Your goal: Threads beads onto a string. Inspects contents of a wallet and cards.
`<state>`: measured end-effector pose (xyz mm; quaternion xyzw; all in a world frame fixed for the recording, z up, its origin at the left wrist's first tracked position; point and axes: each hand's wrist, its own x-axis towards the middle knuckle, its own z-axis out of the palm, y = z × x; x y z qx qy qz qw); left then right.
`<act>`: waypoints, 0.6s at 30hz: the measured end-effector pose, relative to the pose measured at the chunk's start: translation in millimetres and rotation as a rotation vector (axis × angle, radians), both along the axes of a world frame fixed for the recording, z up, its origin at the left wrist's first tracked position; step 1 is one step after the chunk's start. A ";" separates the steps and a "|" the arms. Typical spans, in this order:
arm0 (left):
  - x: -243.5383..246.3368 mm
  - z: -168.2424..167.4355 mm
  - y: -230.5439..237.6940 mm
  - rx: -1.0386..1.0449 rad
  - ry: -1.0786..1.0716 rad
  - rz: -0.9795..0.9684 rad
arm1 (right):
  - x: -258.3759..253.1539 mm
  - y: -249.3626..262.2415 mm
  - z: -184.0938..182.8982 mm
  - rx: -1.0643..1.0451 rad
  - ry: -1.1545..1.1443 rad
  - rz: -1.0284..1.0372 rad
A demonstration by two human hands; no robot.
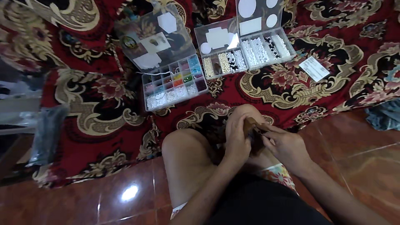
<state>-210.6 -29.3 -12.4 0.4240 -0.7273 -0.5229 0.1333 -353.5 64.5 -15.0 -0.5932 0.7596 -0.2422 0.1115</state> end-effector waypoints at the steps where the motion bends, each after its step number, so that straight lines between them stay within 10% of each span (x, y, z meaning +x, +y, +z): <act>1: -1.4 4.0 -1.0 0.007 -0.052 -0.021 | -2.4 0.7 -2.0 0.006 -0.013 -0.014; 18: 1.0 2.1 -5.5 -0.015 -0.175 -0.017 | -9.5 -0.1 -11.1 -0.045 -0.213 -0.096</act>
